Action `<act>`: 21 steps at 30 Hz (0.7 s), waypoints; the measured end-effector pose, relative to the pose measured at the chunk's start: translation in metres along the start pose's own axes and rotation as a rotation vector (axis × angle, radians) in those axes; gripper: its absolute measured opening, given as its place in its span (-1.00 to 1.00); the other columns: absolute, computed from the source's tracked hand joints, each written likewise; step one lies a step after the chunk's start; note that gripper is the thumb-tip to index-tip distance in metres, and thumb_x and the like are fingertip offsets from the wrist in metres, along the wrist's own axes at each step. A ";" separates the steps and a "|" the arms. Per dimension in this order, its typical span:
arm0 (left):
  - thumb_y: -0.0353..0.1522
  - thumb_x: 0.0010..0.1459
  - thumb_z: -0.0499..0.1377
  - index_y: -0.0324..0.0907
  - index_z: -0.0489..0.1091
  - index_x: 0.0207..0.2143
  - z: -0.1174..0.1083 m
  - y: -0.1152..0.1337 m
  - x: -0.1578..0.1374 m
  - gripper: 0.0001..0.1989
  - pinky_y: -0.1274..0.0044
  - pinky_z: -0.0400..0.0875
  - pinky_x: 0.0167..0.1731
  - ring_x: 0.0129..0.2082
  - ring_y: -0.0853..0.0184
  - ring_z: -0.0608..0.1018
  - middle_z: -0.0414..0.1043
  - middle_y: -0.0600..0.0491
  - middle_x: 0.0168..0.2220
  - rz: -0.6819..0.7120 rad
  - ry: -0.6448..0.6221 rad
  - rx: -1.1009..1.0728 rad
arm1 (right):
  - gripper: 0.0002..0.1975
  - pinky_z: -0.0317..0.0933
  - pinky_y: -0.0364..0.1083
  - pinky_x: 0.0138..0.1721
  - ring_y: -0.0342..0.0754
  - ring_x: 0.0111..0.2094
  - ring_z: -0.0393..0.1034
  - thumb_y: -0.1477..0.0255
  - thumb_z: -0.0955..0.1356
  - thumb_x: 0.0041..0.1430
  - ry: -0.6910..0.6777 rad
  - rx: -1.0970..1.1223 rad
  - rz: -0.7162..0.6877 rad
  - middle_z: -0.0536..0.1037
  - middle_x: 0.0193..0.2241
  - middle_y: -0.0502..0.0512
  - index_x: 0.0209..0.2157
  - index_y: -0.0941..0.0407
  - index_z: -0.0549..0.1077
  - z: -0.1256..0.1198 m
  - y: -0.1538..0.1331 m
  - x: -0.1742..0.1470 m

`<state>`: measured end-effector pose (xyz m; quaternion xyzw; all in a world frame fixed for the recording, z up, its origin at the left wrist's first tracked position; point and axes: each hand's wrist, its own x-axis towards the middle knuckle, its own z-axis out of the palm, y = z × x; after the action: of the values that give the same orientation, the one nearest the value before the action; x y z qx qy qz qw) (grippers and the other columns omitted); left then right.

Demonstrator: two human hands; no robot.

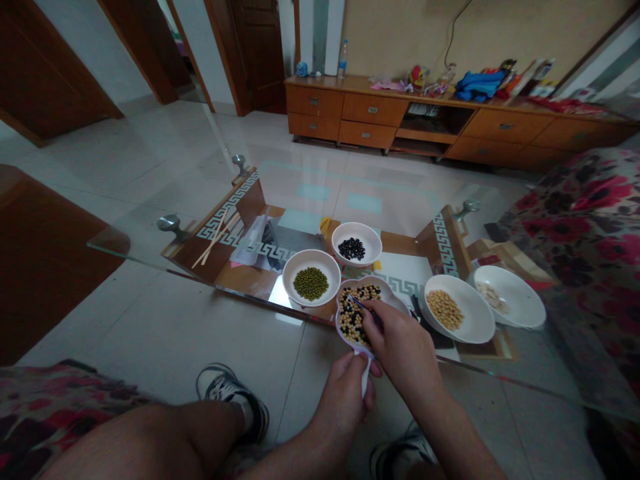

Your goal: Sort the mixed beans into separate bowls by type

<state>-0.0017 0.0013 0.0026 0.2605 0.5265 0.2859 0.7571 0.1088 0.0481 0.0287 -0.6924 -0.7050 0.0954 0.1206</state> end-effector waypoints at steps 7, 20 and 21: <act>-0.04 0.07 -0.06 -0.15 0.29 -0.43 0.000 -0.002 0.000 -0.62 0.57 0.03 -0.67 -0.72 0.46 0.12 0.11 0.21 -0.72 0.008 -0.017 -0.005 | -0.74 0.25 -0.14 -0.35 -0.05 -0.28 0.53 0.37 0.24 0.30 0.007 -0.008 -0.030 0.63 -0.20 0.03 -0.09 0.02 0.51 0.002 0.000 0.001; -0.06 0.06 -0.05 -0.14 0.27 -0.46 0.001 -0.001 -0.001 -0.65 0.57 0.03 -0.67 -0.73 0.46 0.11 0.09 0.21 -0.73 0.004 -0.014 -0.018 | -0.76 0.25 -0.12 -0.34 -0.04 -0.26 0.53 0.37 0.24 0.30 0.005 -0.025 -0.046 0.62 -0.17 0.01 -0.10 0.00 0.50 0.002 0.000 0.001; -0.06 0.06 -0.05 -0.14 0.27 -0.46 0.001 -0.001 -0.001 -0.65 0.57 0.03 -0.67 -0.73 0.46 0.11 0.09 0.21 -0.74 0.006 -0.011 -0.016 | -0.76 0.24 -0.12 -0.35 -0.04 -0.27 0.53 0.37 0.24 0.30 0.011 -0.027 -0.048 0.63 -0.17 0.01 -0.10 0.01 0.50 0.002 -0.001 0.001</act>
<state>-0.0005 -0.0003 0.0026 0.2575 0.5194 0.2911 0.7611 0.1077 0.0488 0.0271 -0.6773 -0.7220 0.0792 0.1176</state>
